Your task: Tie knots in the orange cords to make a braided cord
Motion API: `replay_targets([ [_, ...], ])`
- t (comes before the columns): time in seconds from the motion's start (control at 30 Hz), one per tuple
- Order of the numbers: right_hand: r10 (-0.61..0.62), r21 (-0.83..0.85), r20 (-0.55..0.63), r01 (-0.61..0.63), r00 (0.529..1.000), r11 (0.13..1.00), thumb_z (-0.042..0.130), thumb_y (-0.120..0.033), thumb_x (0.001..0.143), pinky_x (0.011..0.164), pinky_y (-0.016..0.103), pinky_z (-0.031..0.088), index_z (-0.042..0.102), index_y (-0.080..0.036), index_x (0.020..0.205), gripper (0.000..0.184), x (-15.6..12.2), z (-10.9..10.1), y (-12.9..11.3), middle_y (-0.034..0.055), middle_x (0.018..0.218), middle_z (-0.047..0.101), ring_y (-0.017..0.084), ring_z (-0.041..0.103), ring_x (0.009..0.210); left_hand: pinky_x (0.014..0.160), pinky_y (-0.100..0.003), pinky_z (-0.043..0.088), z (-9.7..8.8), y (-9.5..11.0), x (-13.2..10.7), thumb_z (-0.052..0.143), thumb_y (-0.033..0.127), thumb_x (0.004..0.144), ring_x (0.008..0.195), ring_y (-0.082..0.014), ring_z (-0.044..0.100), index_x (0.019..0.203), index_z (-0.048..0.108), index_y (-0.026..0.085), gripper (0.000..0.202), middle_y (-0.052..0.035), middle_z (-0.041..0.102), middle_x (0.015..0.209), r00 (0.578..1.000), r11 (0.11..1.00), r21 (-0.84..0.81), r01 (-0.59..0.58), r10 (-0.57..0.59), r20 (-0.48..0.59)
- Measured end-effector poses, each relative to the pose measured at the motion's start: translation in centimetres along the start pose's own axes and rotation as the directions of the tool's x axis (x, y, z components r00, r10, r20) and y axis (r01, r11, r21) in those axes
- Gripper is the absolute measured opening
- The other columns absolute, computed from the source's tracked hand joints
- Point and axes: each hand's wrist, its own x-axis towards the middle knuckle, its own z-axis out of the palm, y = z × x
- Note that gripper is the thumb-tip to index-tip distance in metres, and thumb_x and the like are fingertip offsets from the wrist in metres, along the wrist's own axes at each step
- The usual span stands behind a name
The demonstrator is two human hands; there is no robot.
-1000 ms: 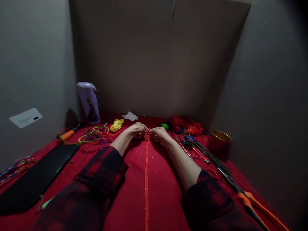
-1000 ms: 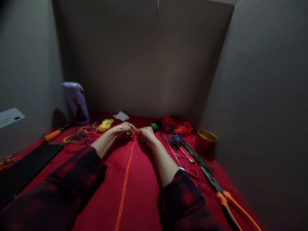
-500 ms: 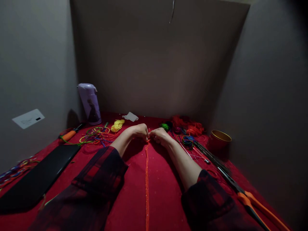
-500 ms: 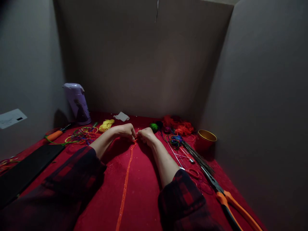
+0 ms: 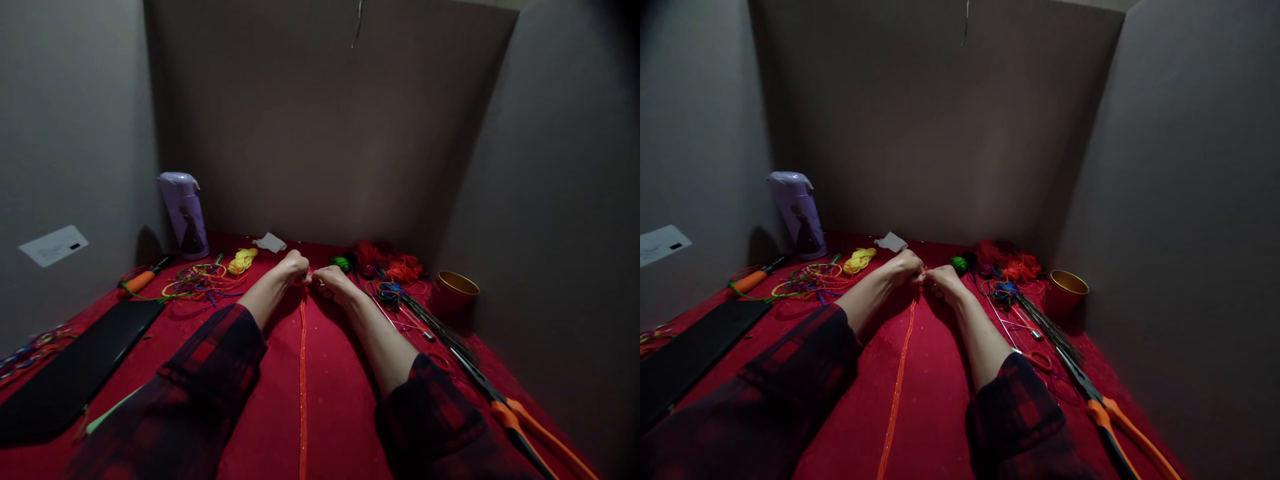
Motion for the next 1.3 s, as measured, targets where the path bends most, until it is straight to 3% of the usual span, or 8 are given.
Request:
replay_targets([
  [0.37, -0.031, -0.187, -0.048, 0.021, 0.998, 0.982, 0.054, -0.018, 0.07, 0.03, 0.017, 0.016, 0.045, -0.016, 0.055, 0.018, 0.4, -0.4, 0.3, -0.0074, 0.038, 0.038, 0.002, 0.025, 0.029, 0.035, -0.021, 0.022, -0.2, -0.7, -0.7, 0.049, 0.003, 0.068, 0.028, -0.006, 0.029, 0.049, 0.051, 0.012, 0.021, 0.0037, 0.038, 0.031, 0.999, 0.999, -0.038, 0.019, -0.017, 0.039],
  [0.67, -0.069, -0.36, -0.1, 0.028, 0.993, 0.933, 0.06, -0.017, 0.066, 0.03, 0.017, 0.021, 0.053, -0.015, 0.056, 0.013, 0.6, -0.5, 0.3, -0.007, 0.034, 0.039, 0.004, 0.031, 0.027, 0.037, -0.021, 0.022, 0.3, -0.6, -0.5, 0.058, 0.011, 0.068, 0.031, -0.0066, 0.031, 0.052, 0.052, 0.012, 0.017, 0.0051, 0.034, 0.031, 0.998, 0.999, -0.007, 0.033, -0.033, -0.053],
  [1.0, -0.071, -0.301, -0.138, 0.026, 0.988, 0.953, 0.054, -0.025, 0.079, 0.031, 0.017, 0.019, 0.051, -0.016, 0.064, 0.018, -0.1, -1.0, -0.5, -0.0087, 0.034, 0.035, 0.004, 0.027, 0.027, 0.037, -0.022, 0.02, 0.5, -1.0, 0.2, 0.064, 0.013, 0.068, 0.031, -0.0059, 0.029, 0.053, 0.054, 0.011, 0.018, 0.0055, 0.035, 0.032, 0.997, 0.999, -0.04, 0.024, -0.027, -0.076],
  [1.3, -0.068, -0.242, -0.031, 0.059, 0.997, 0.968, 0.059, -0.02, 0.072, 0.031, 0.018, 0.016, 0.055, -0.014, 0.062, 0.013, -0.8, -1.0, -1.3, -0.0078, 0.037, 0.039, 0.002, 0.025, 0.029, 0.035, -0.021, 0.018, 0.5, -1.1, 0.0, 0.065, 0.015, 0.069, 0.03, -0.0038, 0.027, 0.05, 0.051, 0.011, 0.024, 0.0062, 0.036, 0.034, 0.997, 0.992, -0.109, 0.066, -0.071, -0.038],
])
